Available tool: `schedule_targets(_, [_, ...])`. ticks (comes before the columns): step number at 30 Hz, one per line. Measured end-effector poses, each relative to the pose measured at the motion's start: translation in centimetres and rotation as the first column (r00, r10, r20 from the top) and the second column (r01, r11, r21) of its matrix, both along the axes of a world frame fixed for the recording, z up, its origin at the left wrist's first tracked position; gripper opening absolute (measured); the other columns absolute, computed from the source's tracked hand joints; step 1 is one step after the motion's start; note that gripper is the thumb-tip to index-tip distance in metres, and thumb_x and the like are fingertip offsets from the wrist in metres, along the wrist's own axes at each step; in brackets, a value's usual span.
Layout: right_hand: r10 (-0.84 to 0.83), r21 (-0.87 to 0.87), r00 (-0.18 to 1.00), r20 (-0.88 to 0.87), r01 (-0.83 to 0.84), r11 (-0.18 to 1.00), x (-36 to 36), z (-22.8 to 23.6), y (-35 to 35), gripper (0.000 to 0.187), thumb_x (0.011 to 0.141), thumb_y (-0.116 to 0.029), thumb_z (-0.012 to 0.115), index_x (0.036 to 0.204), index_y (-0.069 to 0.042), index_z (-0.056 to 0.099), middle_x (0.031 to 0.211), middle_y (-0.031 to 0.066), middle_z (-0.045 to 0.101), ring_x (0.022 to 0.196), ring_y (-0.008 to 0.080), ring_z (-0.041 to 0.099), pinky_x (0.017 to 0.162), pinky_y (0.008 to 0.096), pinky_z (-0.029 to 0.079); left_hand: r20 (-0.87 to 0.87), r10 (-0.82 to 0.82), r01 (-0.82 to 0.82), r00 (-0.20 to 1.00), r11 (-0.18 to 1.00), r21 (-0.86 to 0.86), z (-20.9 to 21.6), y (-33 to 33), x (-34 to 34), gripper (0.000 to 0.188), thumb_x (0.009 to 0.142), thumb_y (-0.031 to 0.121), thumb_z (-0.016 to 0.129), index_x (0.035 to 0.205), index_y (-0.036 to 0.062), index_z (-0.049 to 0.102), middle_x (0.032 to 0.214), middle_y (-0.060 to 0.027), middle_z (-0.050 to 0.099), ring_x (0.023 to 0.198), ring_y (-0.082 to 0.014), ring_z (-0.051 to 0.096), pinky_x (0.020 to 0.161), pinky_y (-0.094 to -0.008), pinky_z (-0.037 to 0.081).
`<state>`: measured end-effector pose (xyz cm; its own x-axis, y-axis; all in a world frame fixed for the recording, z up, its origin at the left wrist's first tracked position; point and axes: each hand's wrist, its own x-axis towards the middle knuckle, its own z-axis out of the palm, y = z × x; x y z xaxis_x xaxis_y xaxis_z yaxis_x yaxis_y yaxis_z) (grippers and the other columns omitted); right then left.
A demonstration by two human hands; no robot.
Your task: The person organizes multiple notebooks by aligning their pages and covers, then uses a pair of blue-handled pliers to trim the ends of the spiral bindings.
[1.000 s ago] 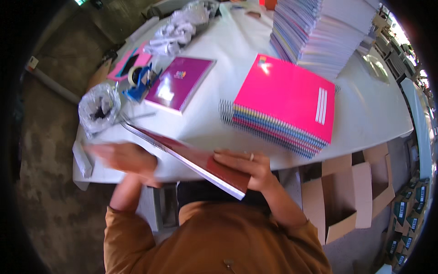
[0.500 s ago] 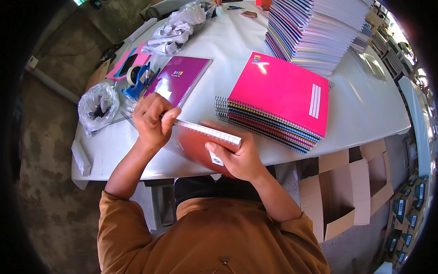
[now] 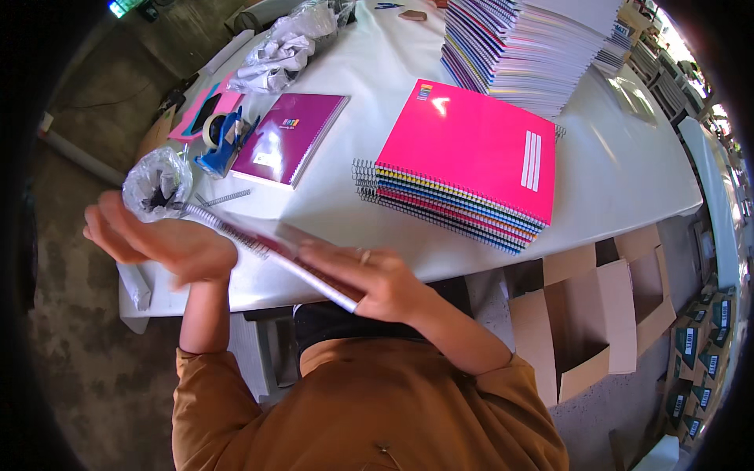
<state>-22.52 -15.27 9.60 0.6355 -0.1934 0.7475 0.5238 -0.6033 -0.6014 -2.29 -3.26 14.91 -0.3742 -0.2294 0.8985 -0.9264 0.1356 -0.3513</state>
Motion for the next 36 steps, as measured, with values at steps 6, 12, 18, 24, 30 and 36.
schedule_targets(6, [-0.065, 0.009, 0.998, -0.003, 0.065, 0.998, 0.4, 0.9, 0.7, 0.040, 0.071, 0.002, 0.065, 0.112, 0.003, 0.060, 0.109, 0.0161, 0.063, 0.092, 0.0267, 0.065, 0.077, 0.0314, 0.052, -0.030, -0.147, 0.149, 0.989, 0.943, 0.298, -9.2, 1.8, -3.5, 0.108, 0.071, 0.075, 0.050, 0.135, -0.0082, 0.024, 0.138, -0.0218, 0.035, 0.131, -0.0336, 0.030, 0.104, -0.0614, 0.010])
schedule_targets(12, [-0.056, -0.007, 0.998, 0.000, 0.056, 0.998, 1.4, 0.8, 1.4, 0.038, 0.075, 0.002, 0.065, 0.113, 0.003, 0.059, 0.108, 0.0158, 0.064, 0.089, 0.0265, 0.066, 0.075, 0.0305, 0.054, -0.337, 0.030, -0.025, 0.941, 1.000, 0.019, -6.7, -0.1, -4.7, 0.093, 0.081, 0.069, 0.033, 0.134, -0.0071, 0.025, 0.133, -0.0192, 0.035, 0.120, -0.0412, 0.033, 0.106, -0.0518, 0.014])
schedule_targets(18, [-0.064, -0.057, 0.998, -0.016, 0.063, 0.996, 1.6, 0.1, 0.9, 0.040, 0.072, 0.004, 0.064, 0.111, 0.003, 0.059, 0.106, 0.0143, 0.064, 0.087, 0.0259, 0.066, 0.074, 0.0304, 0.054, -0.074, -0.004, 0.004, 0.997, 1.000, -0.006, -0.6, 0.0, -2.3, 0.108, 0.071, 0.079, 0.040, 0.137, -0.0047, 0.021, 0.144, -0.0183, 0.017, 0.127, -0.0487, 0.017, 0.105, -0.0619, 0.004])
schedule_targets(24, [-0.071, 0.071, 0.997, -0.023, 0.072, 0.995, 2.1, -0.1, 0.1, 0.045, 0.075, -0.001, 0.064, 0.119, -0.002, 0.056, 0.108, 0.0149, 0.063, 0.087, 0.0268, 0.066, 0.073, 0.0312, 0.054, -0.003, -0.138, 0.130, 0.990, 0.929, 0.347, -5.0, -1.2, -5.8, 0.110, 0.074, 0.078, 0.040, 0.142, -0.0040, 0.009, 0.148, -0.0168, 0.011, 0.134, -0.0427, 0.005, 0.107, -0.0573, 0.005])
schedule_targets(30, [-0.146, 0.035, 0.989, 0.011, 0.145, 0.989, 2.5, 0.1, 1.3, 0.045, 0.072, -0.005, 0.066, 0.116, -0.004, 0.057, 0.105, 0.0132, 0.064, 0.077, 0.0274, 0.065, 0.067, 0.0317, 0.053, -0.190, 0.023, 0.046, 0.981, 0.936, 0.348, -5.6, -1.7, -7.7, 0.109, 0.075, 0.077, 0.036, 0.140, -0.0070, 0.013, 0.141, -0.0263, 0.021, 0.134, -0.0456, 0.008, 0.104, -0.0594, 0.006])
schedule_targets(36, [-0.071, 0.237, 0.997, -0.019, 0.074, 0.969, 2.3, 0.2, 0.5, 0.037, 0.072, -0.008, 0.067, 0.108, -0.011, 0.060, 0.085, 0.0163, 0.064, 0.071, 0.0338, 0.062, 0.059, 0.0377, 0.050, -0.194, 0.189, -0.076, 0.963, 0.876, 0.477, -0.4, -1.8, -8.1, 0.052, 0.089, 0.047, 0.045, 0.115, 0.0041, 0.056, 0.118, -0.0127, 0.051, 0.120, -0.0334, 0.040, 0.101, -0.0560, 0.017])
